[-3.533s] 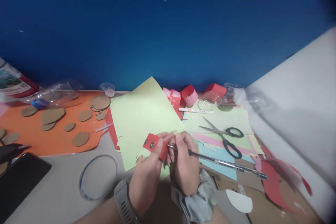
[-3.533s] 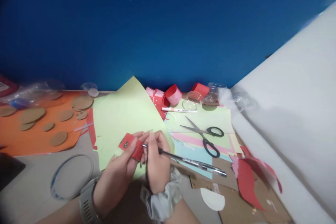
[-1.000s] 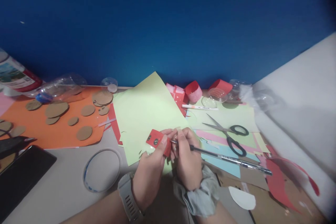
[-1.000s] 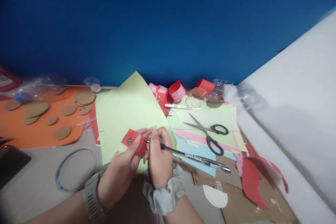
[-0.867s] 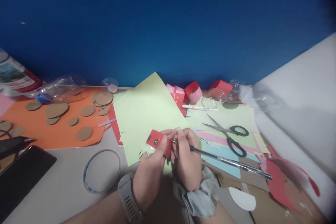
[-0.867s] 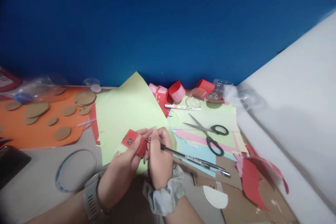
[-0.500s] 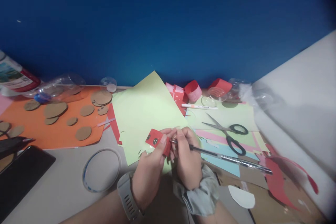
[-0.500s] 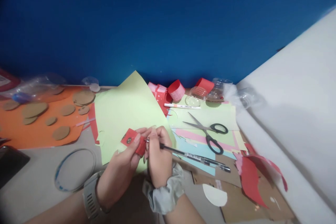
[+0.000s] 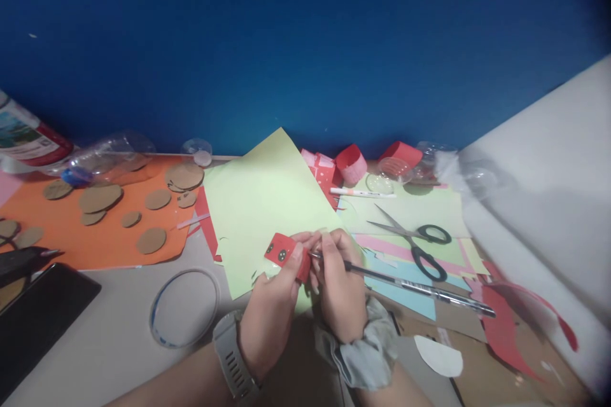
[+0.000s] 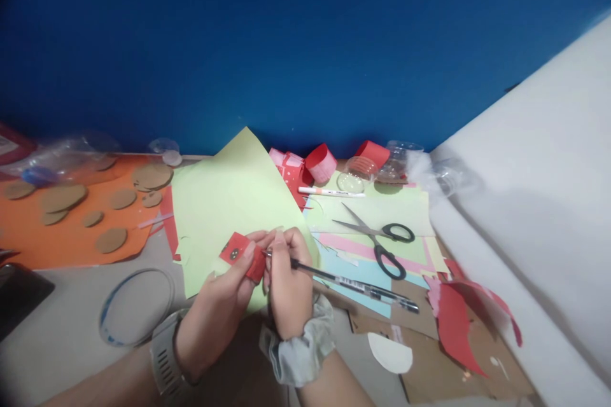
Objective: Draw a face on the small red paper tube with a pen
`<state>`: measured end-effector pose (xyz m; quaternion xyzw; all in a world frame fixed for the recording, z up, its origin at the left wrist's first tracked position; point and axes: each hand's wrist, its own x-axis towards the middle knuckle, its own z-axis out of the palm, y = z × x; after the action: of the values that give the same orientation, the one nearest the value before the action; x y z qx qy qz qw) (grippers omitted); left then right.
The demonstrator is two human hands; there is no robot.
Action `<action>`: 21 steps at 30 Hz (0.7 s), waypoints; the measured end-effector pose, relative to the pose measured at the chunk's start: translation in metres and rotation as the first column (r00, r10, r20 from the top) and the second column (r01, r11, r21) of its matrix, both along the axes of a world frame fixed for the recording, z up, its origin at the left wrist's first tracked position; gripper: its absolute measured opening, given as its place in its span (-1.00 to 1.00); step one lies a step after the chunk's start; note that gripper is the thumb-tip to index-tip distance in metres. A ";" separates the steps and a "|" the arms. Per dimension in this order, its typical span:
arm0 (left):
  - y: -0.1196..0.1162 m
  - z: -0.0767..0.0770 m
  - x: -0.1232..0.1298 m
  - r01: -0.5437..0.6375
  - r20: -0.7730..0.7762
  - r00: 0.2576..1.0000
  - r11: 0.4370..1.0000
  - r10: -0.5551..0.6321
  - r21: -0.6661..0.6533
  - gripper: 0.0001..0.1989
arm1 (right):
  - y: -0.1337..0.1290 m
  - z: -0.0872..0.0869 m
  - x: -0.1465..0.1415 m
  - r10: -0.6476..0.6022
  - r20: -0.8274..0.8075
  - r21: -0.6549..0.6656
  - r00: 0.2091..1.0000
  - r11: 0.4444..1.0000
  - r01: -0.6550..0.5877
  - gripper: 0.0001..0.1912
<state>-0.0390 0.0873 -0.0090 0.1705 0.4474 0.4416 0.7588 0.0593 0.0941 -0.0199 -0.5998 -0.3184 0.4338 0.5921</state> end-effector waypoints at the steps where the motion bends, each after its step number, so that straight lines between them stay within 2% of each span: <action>1: 0.000 -0.001 0.000 0.003 -0.004 1.000 1.000 -0.003 -0.011 -0.65 | 0.000 0.000 0.000 -0.001 -0.003 -0.001 1.000 1.000 0.001 -0.28; 7: -0.003 0.001 0.000 -0.029 -0.032 0.999 0.999 0.028 -0.026 -0.58 | 0.000 0.006 -0.001 0.066 -0.032 0.011 0.997 0.998 -0.066 -0.33; 13: -0.002 0.004 0.002 -0.052 -0.045 0.998 0.998 0.050 -0.045 -0.65 | -0.001 0.004 -0.001 0.007 -0.025 -0.020 1.000 1.000 -0.007 -0.33; 16: -0.003 0.003 0.001 -0.048 -0.037 0.998 0.997 0.046 -0.055 -0.60 | -0.003 0.002 -0.002 0.032 -0.044 0.009 0.999 0.999 -0.031 -0.34; 19: -0.003 0.005 -0.001 -0.046 -0.038 0.998 0.999 0.046 -0.002 -0.53 | -0.004 0.003 -0.004 0.012 -0.072 0.032 0.997 0.999 -0.010 -0.29; 21: -0.003 0.006 -0.004 -0.047 -0.055 0.997 0.997 0.050 0.058 -0.53 | -0.005 0.008 -0.005 -0.040 -0.024 0.103 0.999 0.994 0.043 -0.27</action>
<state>-0.0425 0.0844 -0.0027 0.1935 0.4600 0.4673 0.7298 0.0547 0.0891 -0.0123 -0.5702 -0.3214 0.4109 0.6346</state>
